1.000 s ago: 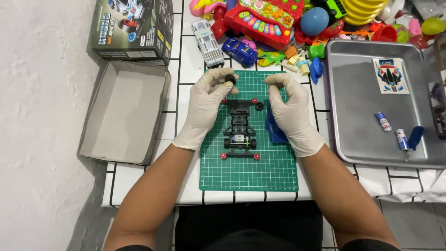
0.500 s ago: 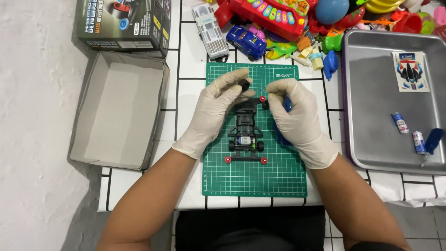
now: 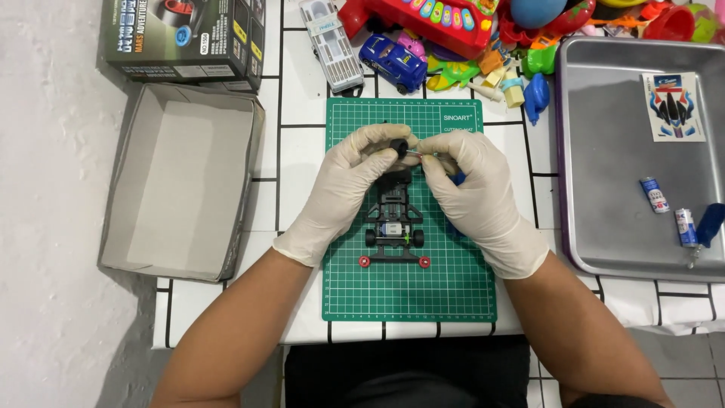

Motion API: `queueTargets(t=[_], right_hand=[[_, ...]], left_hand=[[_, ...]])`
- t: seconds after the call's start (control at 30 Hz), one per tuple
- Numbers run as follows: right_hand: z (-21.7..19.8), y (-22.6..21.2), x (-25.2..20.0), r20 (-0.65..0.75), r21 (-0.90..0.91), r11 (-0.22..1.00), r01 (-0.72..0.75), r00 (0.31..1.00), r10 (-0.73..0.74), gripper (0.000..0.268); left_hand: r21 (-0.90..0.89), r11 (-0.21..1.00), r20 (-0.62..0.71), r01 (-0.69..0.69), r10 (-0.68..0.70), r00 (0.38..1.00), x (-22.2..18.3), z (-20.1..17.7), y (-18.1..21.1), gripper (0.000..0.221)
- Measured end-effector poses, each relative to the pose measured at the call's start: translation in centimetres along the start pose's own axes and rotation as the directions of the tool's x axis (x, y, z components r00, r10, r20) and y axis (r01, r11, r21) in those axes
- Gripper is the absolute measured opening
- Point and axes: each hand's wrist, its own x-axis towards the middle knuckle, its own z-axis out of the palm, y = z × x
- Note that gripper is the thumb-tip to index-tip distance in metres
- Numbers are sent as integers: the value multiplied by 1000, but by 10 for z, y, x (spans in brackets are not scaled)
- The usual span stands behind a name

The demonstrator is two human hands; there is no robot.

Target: Assembling a small motorized toy car, including installing batteries and chassis parts on a cutting mat.

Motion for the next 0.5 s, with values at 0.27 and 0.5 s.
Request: queueTargets(t=[0.27, 0.5], right_hand=[[0, -1, 0, 16, -12, 1000, 8, 1000, -7, 22], [-1, 0, 1, 38, -13, 1000, 7, 999, -6, 22]], left_hand=[[12, 1000, 2, -9, 9, 1000, 0, 0, -2, 24], [1, 1000, 2, -21, 21, 1000, 1, -2, -6, 25]])
